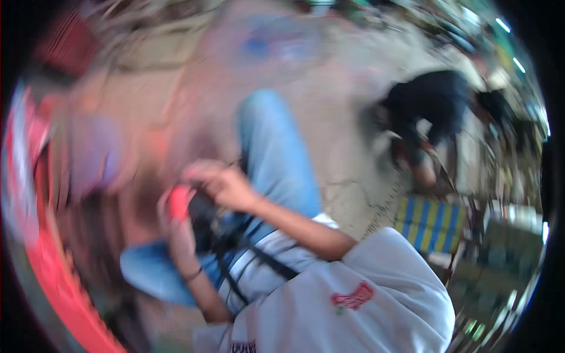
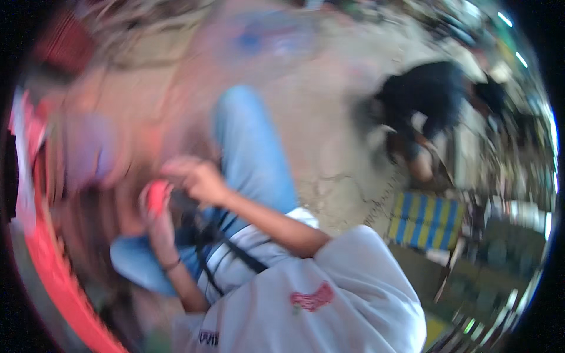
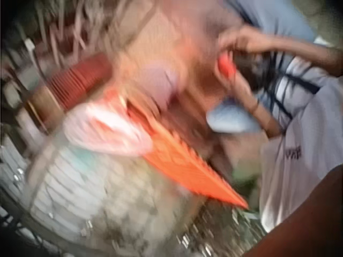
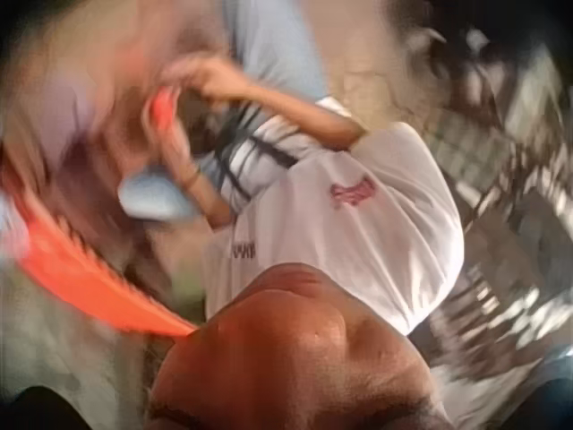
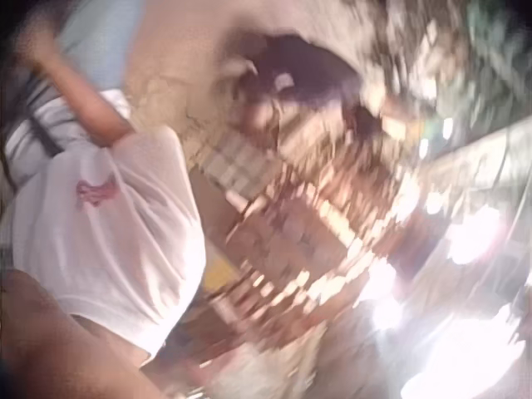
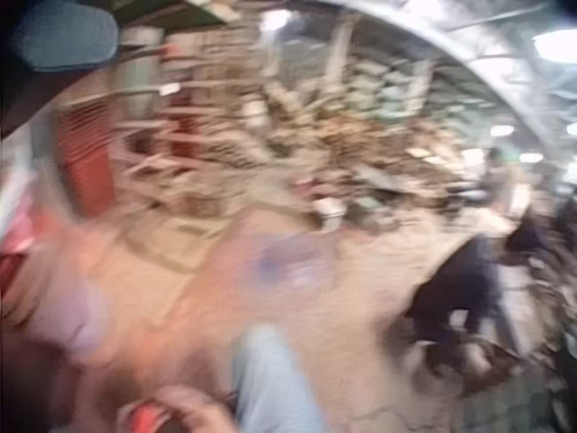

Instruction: Assemble small red-painted furniture components using hands.

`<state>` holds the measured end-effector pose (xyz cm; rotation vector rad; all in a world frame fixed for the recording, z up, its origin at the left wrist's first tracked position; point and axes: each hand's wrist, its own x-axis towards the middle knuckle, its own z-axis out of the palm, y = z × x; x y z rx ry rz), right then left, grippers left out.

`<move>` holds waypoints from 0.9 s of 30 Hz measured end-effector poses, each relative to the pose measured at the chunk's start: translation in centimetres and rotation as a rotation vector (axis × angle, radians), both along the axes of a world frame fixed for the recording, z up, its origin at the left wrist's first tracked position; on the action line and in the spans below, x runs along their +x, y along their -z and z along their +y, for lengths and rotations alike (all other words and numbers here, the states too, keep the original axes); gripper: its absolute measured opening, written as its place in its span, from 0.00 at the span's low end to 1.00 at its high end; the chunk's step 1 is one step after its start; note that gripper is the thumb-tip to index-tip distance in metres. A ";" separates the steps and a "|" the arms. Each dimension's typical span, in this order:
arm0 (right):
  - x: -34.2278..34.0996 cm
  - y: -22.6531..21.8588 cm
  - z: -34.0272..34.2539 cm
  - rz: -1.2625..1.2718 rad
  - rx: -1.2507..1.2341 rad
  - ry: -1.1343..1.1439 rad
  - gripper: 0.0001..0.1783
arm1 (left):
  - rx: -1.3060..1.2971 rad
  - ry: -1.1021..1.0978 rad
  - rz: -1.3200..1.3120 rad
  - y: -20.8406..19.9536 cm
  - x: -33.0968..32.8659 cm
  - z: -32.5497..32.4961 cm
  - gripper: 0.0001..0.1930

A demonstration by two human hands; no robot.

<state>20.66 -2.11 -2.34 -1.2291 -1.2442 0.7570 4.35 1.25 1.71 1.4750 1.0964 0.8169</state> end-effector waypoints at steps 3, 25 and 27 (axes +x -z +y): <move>0.4 -1.4 -0.4 -0.012 -0.050 -0.068 0.33 | -0.219 0.041 -0.425 1.3 -0.5 0.2 0.36; -1.6 -1.5 -0.5 -0.167 -0.026 -0.142 0.29 | -0.381 0.004 -0.766 3.5 -1.7 -1.3 0.37; -1.8 -1.5 -0.6 -0.170 -0.017 -0.152 0.28 | -0.375 -0.006 -0.765 3.5 -1.8 -1.4 0.37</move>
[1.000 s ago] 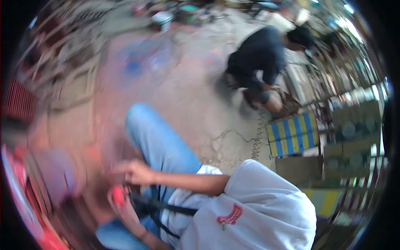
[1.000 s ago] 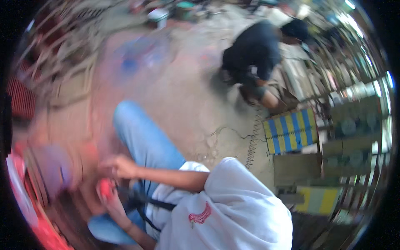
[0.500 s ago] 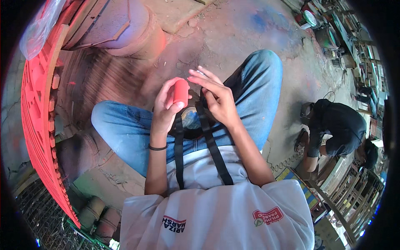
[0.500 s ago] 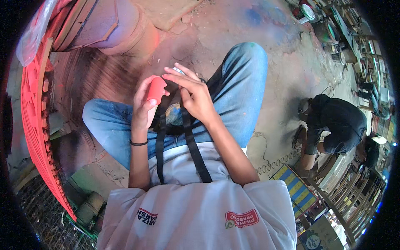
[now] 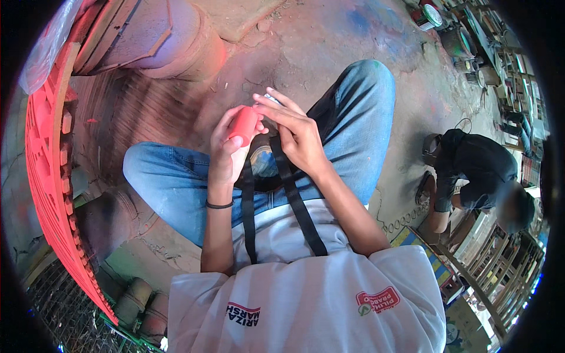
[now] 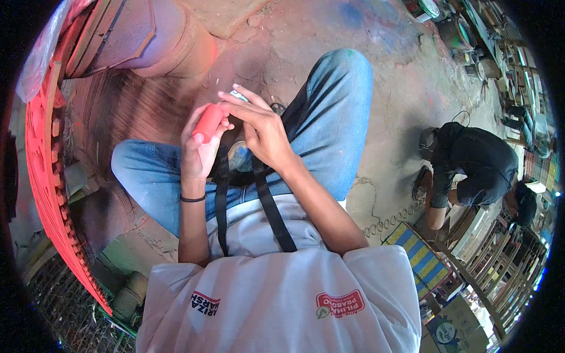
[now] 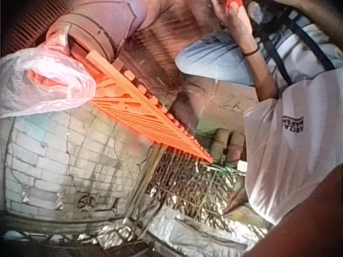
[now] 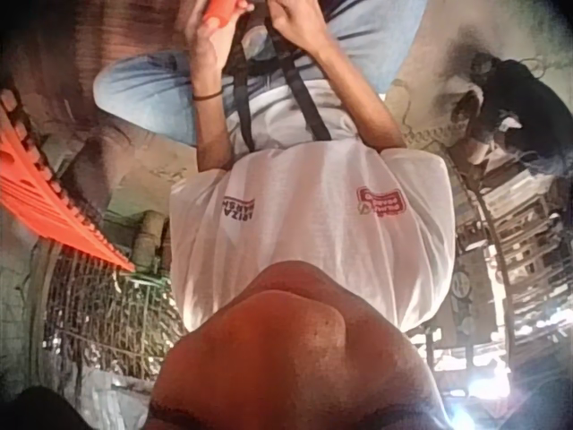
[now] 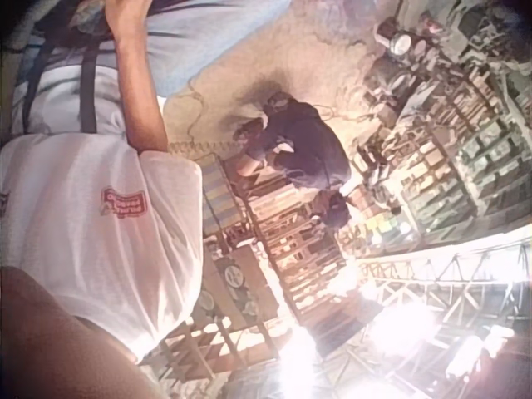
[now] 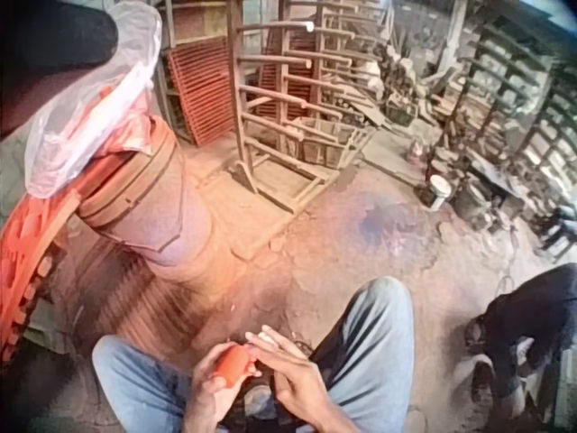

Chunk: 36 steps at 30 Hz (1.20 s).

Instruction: Assemble small red-painted furniture components using hands.

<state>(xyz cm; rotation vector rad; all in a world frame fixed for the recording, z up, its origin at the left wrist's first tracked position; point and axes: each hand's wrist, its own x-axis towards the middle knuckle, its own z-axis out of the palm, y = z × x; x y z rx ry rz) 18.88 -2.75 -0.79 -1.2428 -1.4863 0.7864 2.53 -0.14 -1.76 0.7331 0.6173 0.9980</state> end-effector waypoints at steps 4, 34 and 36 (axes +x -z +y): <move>-0.7 -0.6 -0.7 -0.020 0.089 -0.074 0.29 | -0.007 -0.115 0.066 0.6 -0.3 -0.5 0.38; -1.6 -0.3 -0.4 -0.033 0.049 -0.019 0.30 | 0.037 -0.081 0.098 0.6 -1.0 -0.3 0.36; -1.7 -1.6 -1.4 -0.082 0.087 -0.085 0.30 | 0.011 -0.168 0.097 0.5 -0.8 -0.5 0.36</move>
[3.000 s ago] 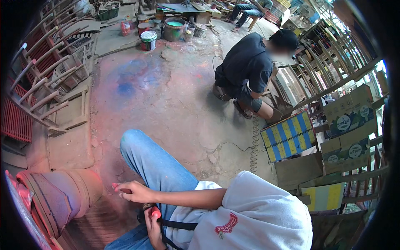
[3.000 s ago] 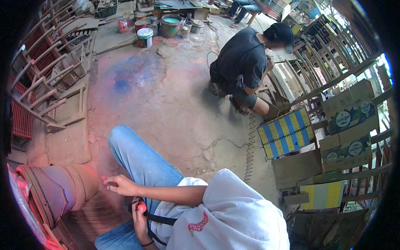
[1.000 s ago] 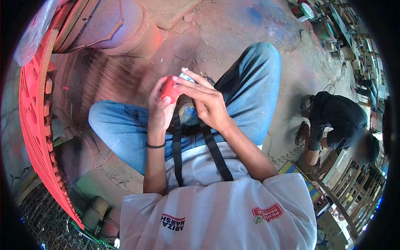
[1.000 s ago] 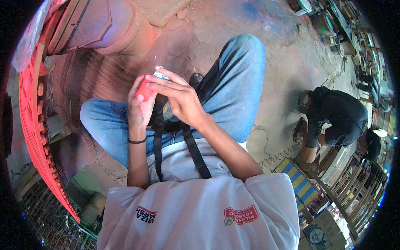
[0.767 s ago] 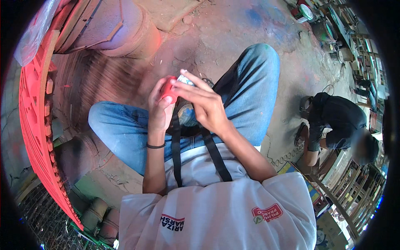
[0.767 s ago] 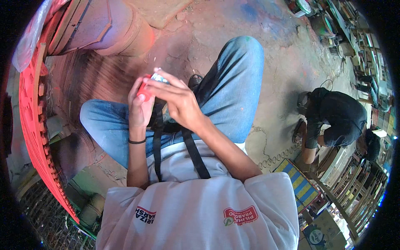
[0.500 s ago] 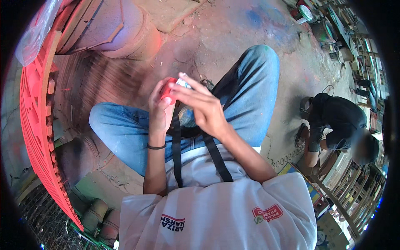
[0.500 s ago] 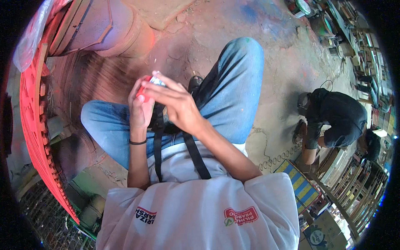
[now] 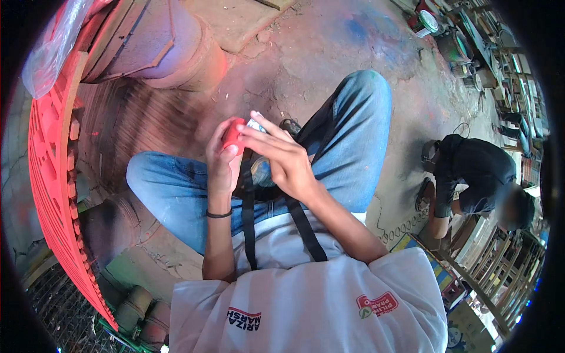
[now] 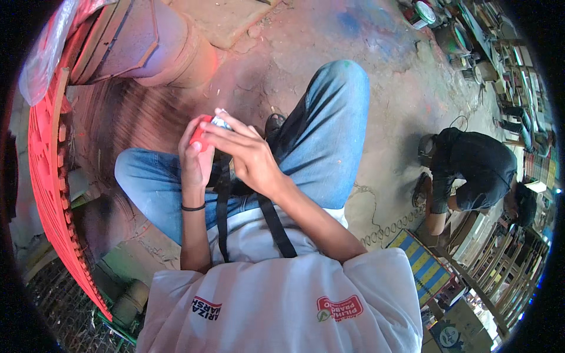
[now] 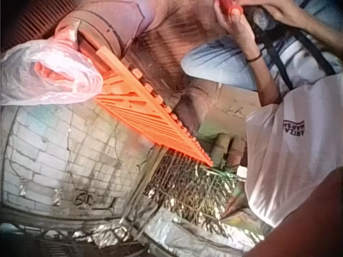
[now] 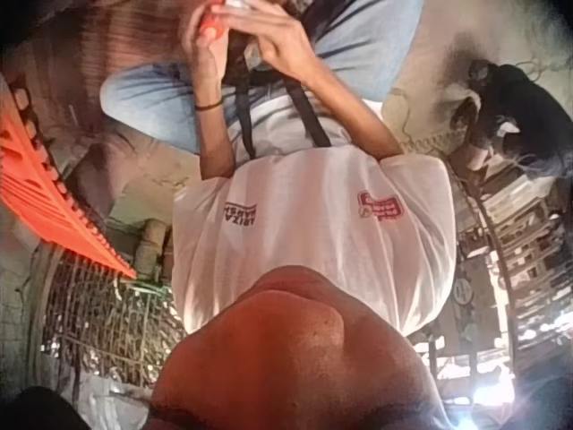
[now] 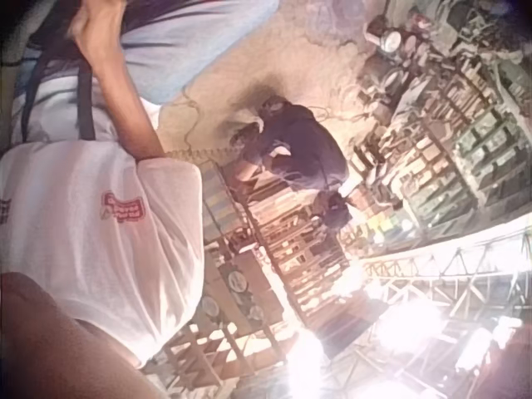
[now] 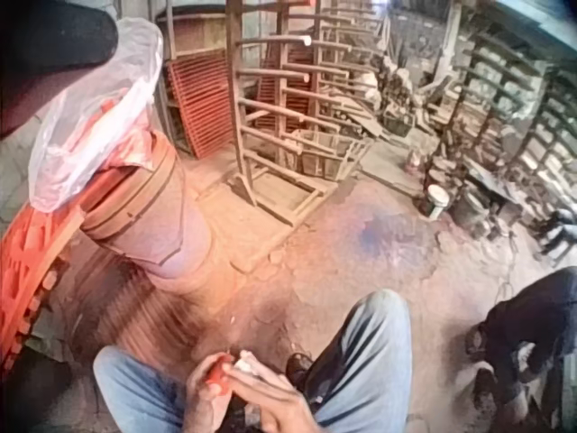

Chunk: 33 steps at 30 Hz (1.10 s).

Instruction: Assemble small red-painted furniture components using hands.

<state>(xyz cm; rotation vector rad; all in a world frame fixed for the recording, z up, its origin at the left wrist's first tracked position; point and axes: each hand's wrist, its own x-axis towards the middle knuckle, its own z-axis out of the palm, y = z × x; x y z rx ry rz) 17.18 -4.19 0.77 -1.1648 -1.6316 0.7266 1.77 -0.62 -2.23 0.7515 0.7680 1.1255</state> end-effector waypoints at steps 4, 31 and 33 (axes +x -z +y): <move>0.4 2.2 1.9 0.018 -0.008 0.095 0.31 | -0.016 0.057 0.014 0.0 0.0 0.2 0.36; -0.6 1.0 0.7 0.087 -0.053 0.021 0.34 | 0.010 0.045 0.011 -0.2 0.1 0.1 0.38; -0.7 1.3 1.4 0.095 -0.068 0.042 0.34 | 0.028 0.086 0.002 0.2 -0.4 0.4 0.38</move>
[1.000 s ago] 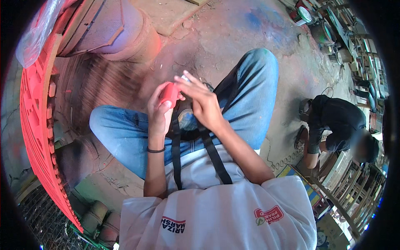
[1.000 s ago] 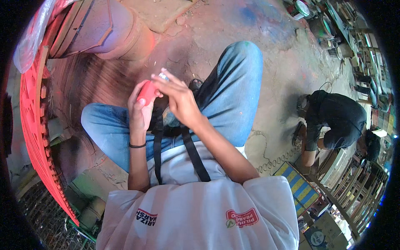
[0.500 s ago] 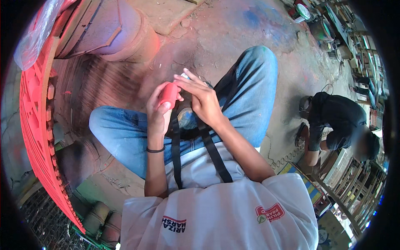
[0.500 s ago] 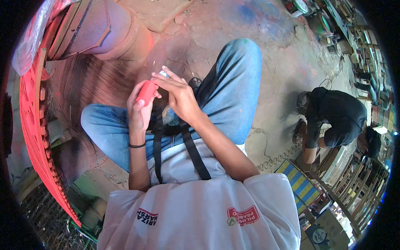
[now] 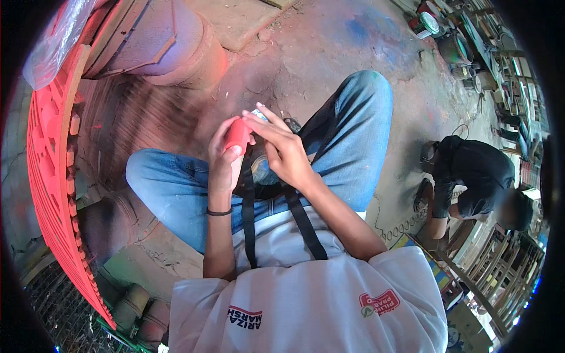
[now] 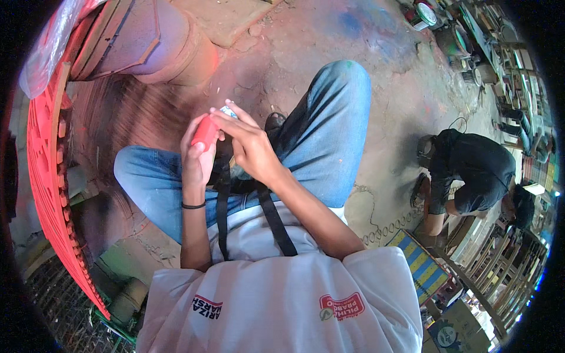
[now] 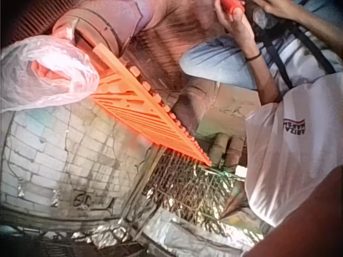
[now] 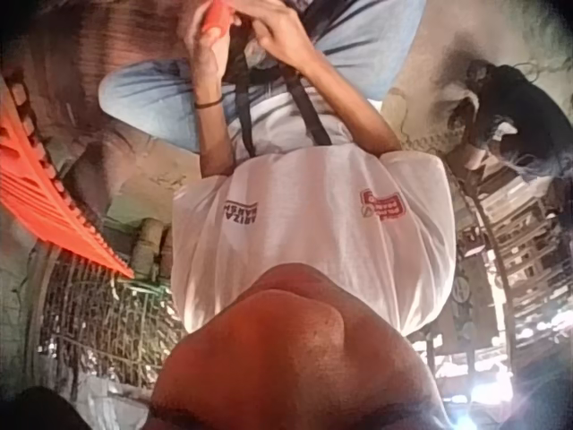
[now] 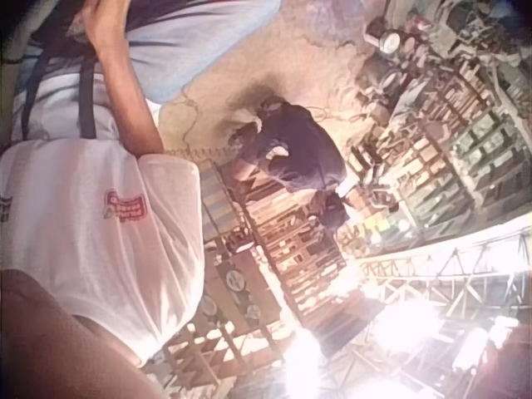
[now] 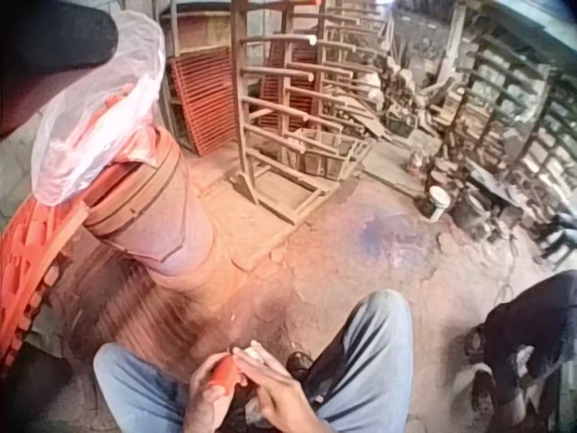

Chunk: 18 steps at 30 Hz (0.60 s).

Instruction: Assemble small red-painted furniture components using hands.

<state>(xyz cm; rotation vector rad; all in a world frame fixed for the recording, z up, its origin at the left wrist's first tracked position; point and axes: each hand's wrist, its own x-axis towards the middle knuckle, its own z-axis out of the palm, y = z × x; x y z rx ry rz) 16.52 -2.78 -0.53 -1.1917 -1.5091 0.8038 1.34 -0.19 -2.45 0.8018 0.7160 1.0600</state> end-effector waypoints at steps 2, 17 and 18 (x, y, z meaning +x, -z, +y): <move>0.0 -1.3 -1.0 -0.016 0.035 -0.069 0.33 | -0.007 -0.055 0.001 0.1 0.3 -0.2 0.38; -0.8 -1.1 -1.4 0.017 0.016 -0.048 0.32 | -0.023 -0.039 -0.059 0.5 -0.3 -0.1 0.33; -0.8 -2.0 -2.0 0.020 0.018 -0.107 0.32 | -0.035 -0.101 -0.043 0.5 -0.3 -0.3 0.33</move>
